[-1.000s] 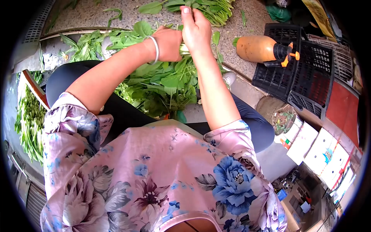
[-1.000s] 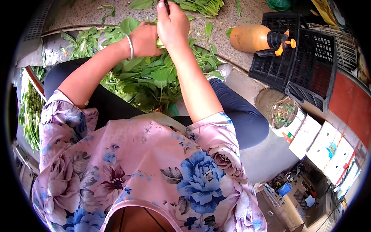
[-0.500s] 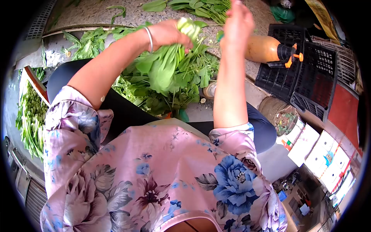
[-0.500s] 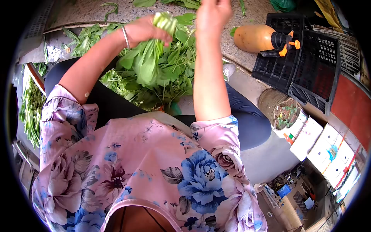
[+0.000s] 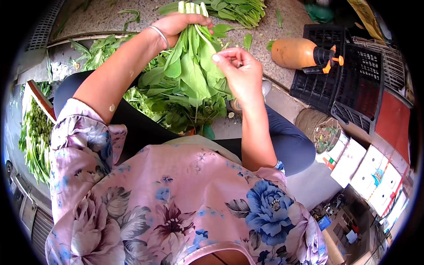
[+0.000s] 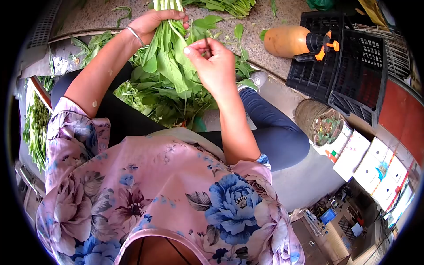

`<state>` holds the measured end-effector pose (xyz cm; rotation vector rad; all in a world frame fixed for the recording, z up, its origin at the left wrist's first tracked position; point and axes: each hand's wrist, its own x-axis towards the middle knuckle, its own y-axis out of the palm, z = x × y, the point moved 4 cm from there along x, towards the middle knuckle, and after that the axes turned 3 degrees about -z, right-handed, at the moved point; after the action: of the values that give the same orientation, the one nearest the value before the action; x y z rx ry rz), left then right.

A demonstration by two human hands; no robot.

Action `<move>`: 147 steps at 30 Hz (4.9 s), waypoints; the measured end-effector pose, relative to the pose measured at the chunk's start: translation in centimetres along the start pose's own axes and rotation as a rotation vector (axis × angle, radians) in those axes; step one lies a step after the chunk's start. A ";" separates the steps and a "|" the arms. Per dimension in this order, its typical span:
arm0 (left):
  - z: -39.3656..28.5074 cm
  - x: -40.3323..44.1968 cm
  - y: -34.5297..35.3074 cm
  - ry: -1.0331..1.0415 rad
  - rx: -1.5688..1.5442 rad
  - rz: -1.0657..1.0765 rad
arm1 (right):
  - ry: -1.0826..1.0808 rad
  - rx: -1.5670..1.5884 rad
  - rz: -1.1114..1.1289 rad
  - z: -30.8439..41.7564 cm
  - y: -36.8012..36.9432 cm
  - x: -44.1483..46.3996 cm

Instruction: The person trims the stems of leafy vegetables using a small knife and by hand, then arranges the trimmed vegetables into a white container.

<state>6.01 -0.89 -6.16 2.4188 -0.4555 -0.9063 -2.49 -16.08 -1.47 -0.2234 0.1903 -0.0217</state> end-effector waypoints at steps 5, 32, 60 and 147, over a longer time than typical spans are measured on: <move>0.4 -0.1 0.3 -0.033 0.125 0.036 | 0.007 -0.037 -0.079 1.1 -2.5 0.6; -0.1 -1.6 1.9 0.099 0.152 0.205 | 0.473 0.654 0.119 -1.8 -1.7 -1.9; 2.9 -4.8 6.1 0.874 2.066 0.193 | 0.249 -0.043 -0.137 -7.0 -5.3 -1.1; -1.8 -47.6 -27.0 -0.266 1.888 -1.388 | -0.344 -0.316 -0.062 2.8 3.5 3.3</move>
<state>-23.65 44.02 3.88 4.4022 1.1024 -1.7687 1.25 -12.16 -0.20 -0.5429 -0.1586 -0.0139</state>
